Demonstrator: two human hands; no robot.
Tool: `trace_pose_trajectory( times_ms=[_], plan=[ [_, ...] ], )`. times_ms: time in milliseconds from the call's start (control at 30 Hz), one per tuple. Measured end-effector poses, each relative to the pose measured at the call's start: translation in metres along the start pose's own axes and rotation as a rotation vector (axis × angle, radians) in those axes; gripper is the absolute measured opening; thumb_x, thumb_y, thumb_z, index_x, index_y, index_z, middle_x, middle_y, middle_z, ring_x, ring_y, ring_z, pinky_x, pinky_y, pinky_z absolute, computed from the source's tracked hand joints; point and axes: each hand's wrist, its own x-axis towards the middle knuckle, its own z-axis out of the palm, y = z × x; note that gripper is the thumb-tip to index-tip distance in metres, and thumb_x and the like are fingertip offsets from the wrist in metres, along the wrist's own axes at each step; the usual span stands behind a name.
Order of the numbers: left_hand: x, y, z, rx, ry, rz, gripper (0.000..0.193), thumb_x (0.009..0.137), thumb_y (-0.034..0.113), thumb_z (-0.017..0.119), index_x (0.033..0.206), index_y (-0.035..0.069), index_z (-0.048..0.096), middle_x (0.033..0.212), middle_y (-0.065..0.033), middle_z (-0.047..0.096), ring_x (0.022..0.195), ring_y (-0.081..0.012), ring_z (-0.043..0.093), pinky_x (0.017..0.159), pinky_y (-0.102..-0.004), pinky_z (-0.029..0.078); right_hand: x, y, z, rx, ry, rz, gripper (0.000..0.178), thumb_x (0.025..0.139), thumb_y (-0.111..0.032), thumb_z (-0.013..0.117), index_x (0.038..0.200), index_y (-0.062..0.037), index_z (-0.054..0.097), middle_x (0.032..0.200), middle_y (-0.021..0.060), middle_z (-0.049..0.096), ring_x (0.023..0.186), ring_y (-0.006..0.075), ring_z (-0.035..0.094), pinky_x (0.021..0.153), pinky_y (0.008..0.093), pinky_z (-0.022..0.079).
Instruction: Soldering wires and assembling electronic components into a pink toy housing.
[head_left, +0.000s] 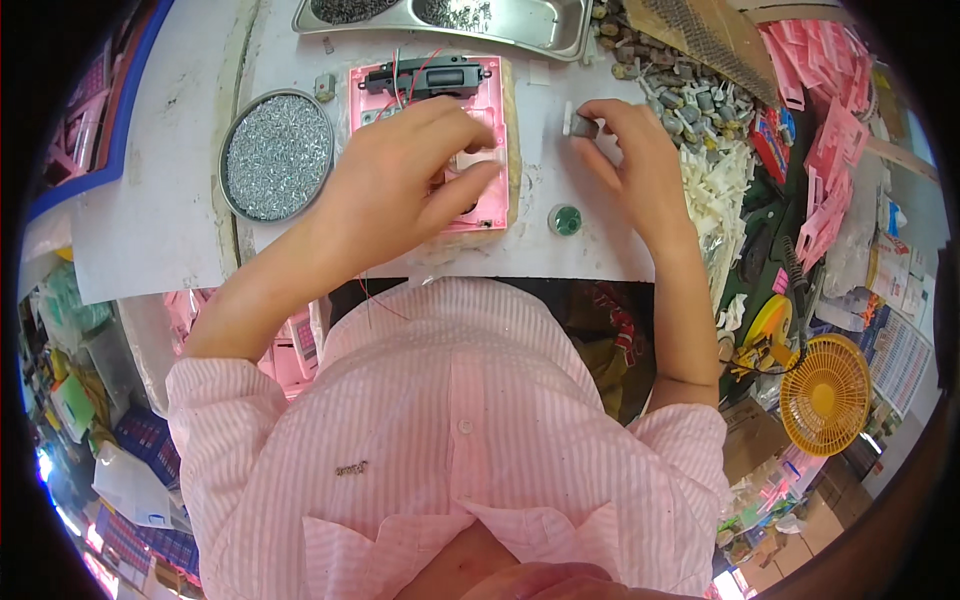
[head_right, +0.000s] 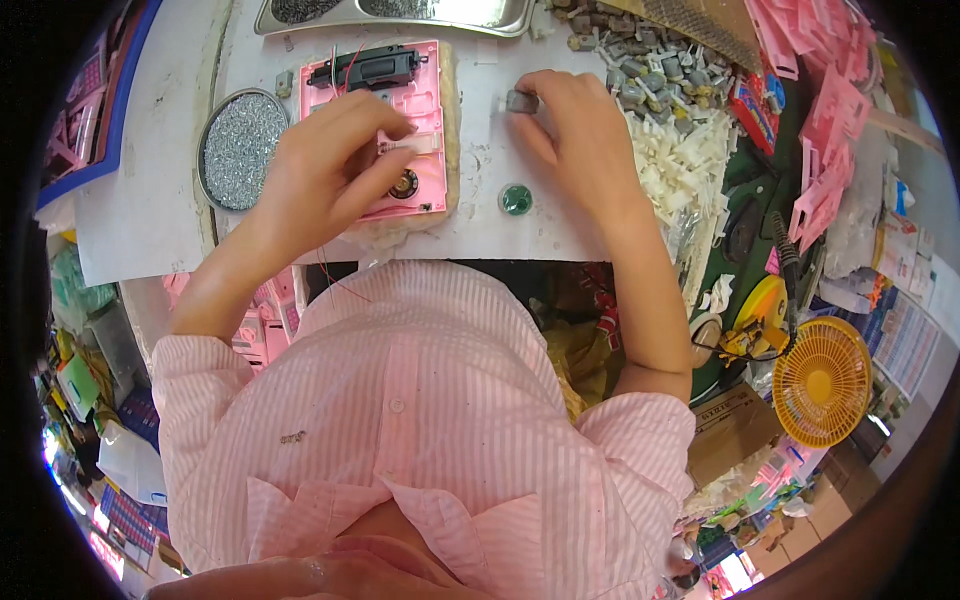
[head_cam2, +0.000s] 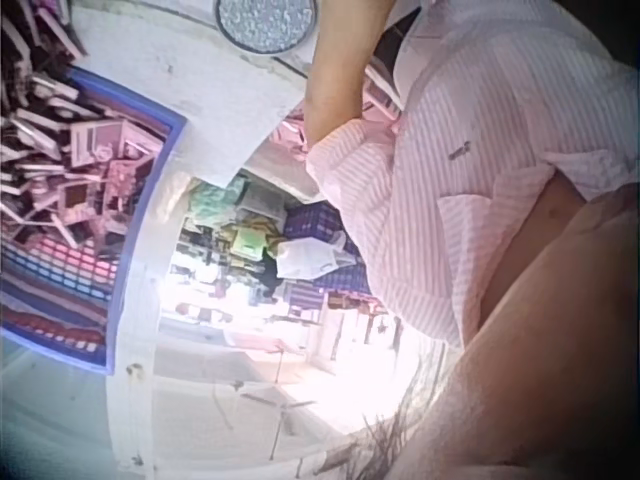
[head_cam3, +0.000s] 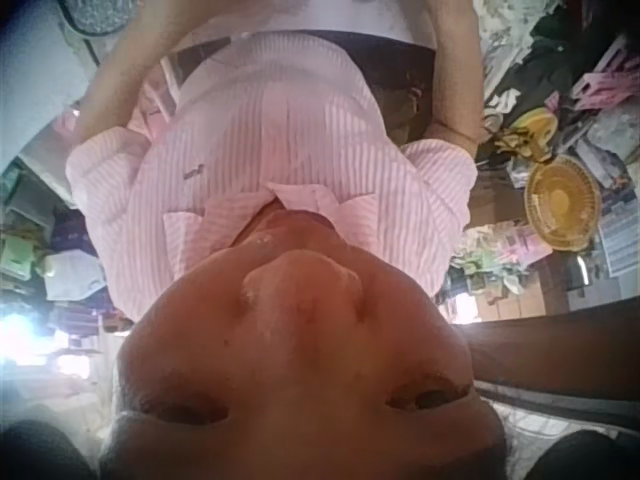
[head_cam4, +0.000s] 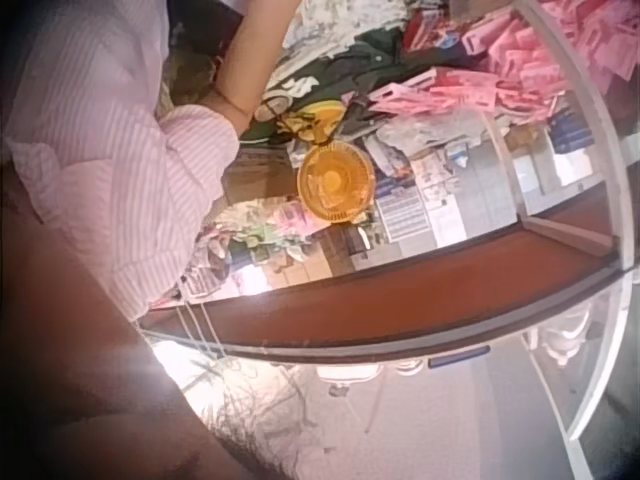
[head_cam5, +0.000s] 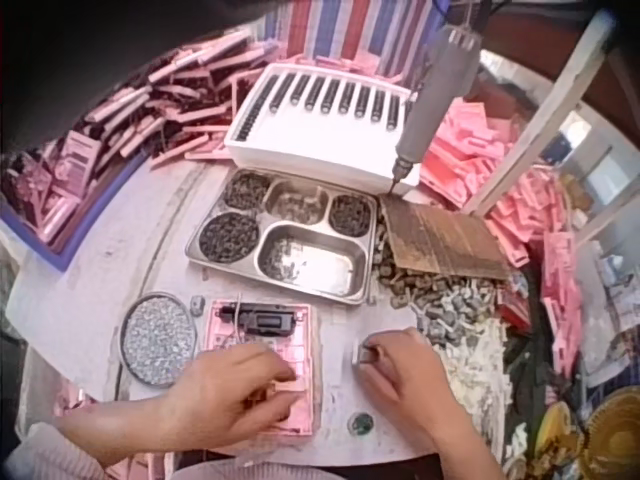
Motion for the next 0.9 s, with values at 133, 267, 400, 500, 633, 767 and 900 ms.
trace_pose_trajectory(
  times_ms=[133, 267, 400, 500, 633, 767, 900],
  plan=[
    [0.037, 0.001, 0.018, -0.335, -0.287, -0.339, 0.021, 0.096, 0.018, 0.067, 0.106, 0.000, 0.064, 0.081, -0.0062, 0.066, 0.067, -0.0097, 0.061, 0.059, -0.0251, 0.048, -0.013, -0.031, -0.014, 0.207, 0.044, -0.017, 0.029, 0.083, -0.011, 0.074, 0.110, -0.0081, 0.064, 0.085, 0.0108, 0.068, 0.073, 0.0281, 0.066, 0.066, 0.0378, 0.052],
    [0.051, 0.017, 0.020, -0.428, -0.337, -0.326, 0.016, 0.094, 0.013, 0.068, 0.100, -0.001, 0.063, 0.082, -0.0050, 0.069, 0.071, -0.0084, 0.064, 0.061, -0.0246, 0.049, -0.029, -0.037, -0.014, 0.326, 0.114, 0.135, 0.029, 0.085, -0.009, 0.074, 0.112, -0.0085, 0.063, 0.075, 0.0103, 0.068, 0.065, 0.0211, 0.069, 0.058, 0.0305, 0.052],
    [0.054, 0.024, 0.036, -0.065, -0.189, 0.117, 0.013, 0.087, 0.010, 0.071, 0.094, 0.003, 0.062, 0.080, -0.0061, 0.066, 0.071, -0.0205, 0.066, 0.062, -0.0336, 0.052, -0.042, -0.030, -0.014, 1.141, 0.081, 0.443, 0.035, 0.088, -0.007, 0.072, 0.119, -0.0026, 0.058, 0.085, 0.0147, 0.073, 0.070, 0.0173, 0.071, 0.063, 0.0276, 0.055],
    [0.061, 0.021, 0.045, 0.078, -0.182, 0.409, 0.013, 0.084, 0.009, 0.071, 0.092, 0.006, 0.062, 0.083, -0.0071, 0.063, 0.070, -0.0307, 0.064, 0.062, -0.0411, 0.052, -0.050, -0.011, -0.013, 1.589, 0.045, 0.532, 0.040, 0.090, -0.004, 0.070, 0.126, 0.0009, 0.054, 0.090, 0.0163, 0.073, 0.076, 0.0196, 0.072, 0.069, 0.0286, 0.058],
    [0.100, 0.016, 0.050, -0.115, -0.341, 0.359, 0.018, 0.085, 0.009, 0.071, 0.100, 0.005, 0.063, 0.093, -0.0074, 0.068, 0.077, -0.0213, 0.067, 0.064, -0.0357, 0.053, -0.067, 0.006, -0.009, 1.583, 0.169, 0.543, 0.042, 0.090, -0.002, 0.070, 0.129, 0.0002, 0.053, 0.090, 0.0133, 0.072, 0.078, 0.0175, 0.070, 0.070, 0.0271, 0.057],
    [0.192, -0.019, 0.073, 0.055, -0.090, 0.057, 0.019, 0.085, 0.011, 0.070, 0.103, 0.005, 0.067, 0.093, -0.0079, 0.070, 0.079, -0.0167, 0.068, 0.066, -0.0309, 0.053, -0.066, 0.012, -0.014, 1.508, 0.322, 0.476, 0.044, 0.090, 0.000, 0.070, 0.130, -0.0003, 0.053, 0.091, 0.0100, 0.068, 0.080, 0.0141, 0.065, 0.071, 0.0252, 0.053],
    [0.229, -0.015, 0.083, 0.347, -0.050, -0.102, 0.023, 0.082, 0.022, 0.071, 0.093, 0.002, 0.071, 0.092, -0.0206, 0.071, 0.088, -0.0365, 0.069, 0.076, -0.0467, 0.055, -0.066, 0.011, -0.016, 1.416, 0.276, 0.468, 0.046, 0.090, 0.001, 0.066, 0.134, 0.0005, 0.051, 0.093, 0.0118, 0.067, 0.079, 0.0159, 0.060, 0.070, 0.0289, 0.048]
  ],
)
